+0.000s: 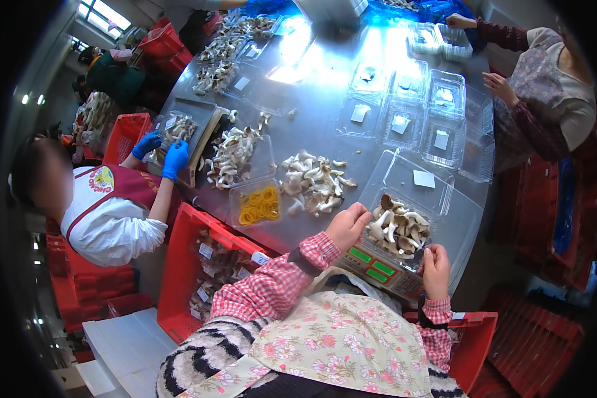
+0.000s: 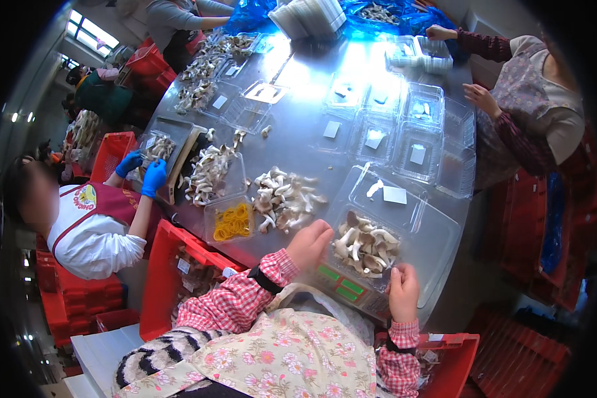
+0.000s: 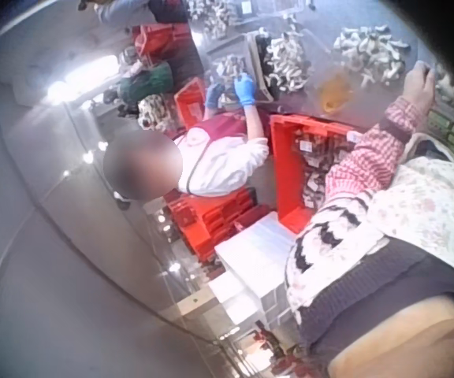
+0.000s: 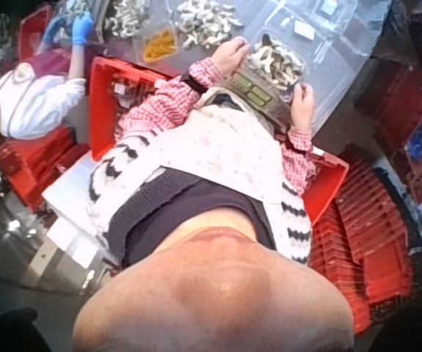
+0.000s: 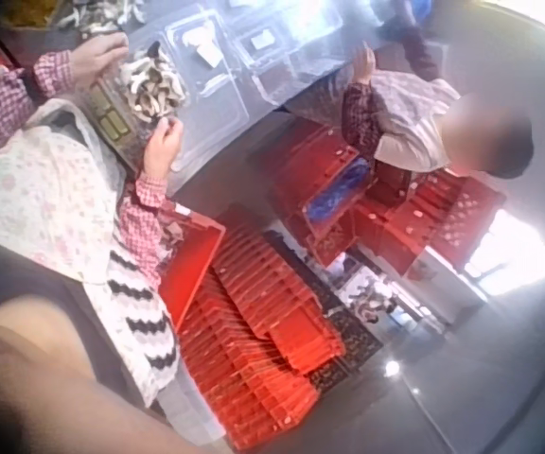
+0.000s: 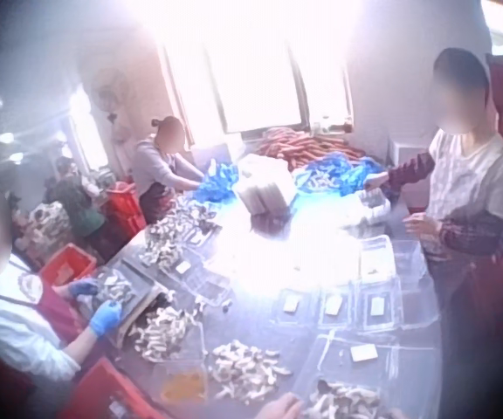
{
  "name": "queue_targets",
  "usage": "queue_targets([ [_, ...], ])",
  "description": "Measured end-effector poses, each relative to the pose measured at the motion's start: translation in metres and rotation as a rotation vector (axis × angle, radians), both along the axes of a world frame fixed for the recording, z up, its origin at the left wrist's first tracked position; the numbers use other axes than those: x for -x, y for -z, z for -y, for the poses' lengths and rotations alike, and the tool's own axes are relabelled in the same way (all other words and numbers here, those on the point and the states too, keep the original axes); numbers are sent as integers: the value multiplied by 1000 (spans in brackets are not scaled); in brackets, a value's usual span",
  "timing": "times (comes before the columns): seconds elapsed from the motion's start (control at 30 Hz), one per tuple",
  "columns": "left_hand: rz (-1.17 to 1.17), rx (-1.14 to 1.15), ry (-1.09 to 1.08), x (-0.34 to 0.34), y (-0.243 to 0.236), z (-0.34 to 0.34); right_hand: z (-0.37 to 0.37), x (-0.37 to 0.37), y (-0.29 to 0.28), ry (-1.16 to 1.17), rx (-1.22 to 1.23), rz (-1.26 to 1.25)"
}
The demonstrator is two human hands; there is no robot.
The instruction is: The person sorts oyster mushrooms by hand, placing them into clear plastic containers on a digital scale. They adjust the mushrooms to reach a target weight, then move the filled containers into a red crate. Other workers are visible at the same table performing similar tasks.
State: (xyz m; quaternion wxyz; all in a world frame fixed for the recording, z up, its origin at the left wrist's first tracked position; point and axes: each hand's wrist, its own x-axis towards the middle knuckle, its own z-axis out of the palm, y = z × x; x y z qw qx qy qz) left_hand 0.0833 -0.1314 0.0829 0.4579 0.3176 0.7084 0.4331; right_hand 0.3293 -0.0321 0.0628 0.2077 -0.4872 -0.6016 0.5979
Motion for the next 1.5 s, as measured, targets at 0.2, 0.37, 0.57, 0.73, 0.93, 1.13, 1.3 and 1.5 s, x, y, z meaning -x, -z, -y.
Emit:
queue_targets([
  [0.2, -346, -353, 6, -8, -4, 4, 5, 18, -7, 176, -298, -40],
  [0.37, -26, -269, -86, -6, -13, 9, 12, 30, -20, 195, -320, -11],
  [0.57, -68, -250, -65, -5, -18, 13, 20, 36, -27, 204, -432, 13],
  [0.73, -73, -290, -72, -9, 4, 15, 18, 26, -9, 247, -402, -22],
  [0.93, -465, -228, -106, -14, 23, 4, 10, 30, 10, 169, -330, 123],
  [1.13, -556, -87, -121, -28, 25, 8, 11, 24, 24, 188, -503, 63],
  [1.3, -560, -72, -137, -29, 30, 10, 10, 21, 35, 200, -411, 55],
  [1.5, -535, -92, -154, -29, 37, 11, 10, 23, 43, 231, -354, -2],
])
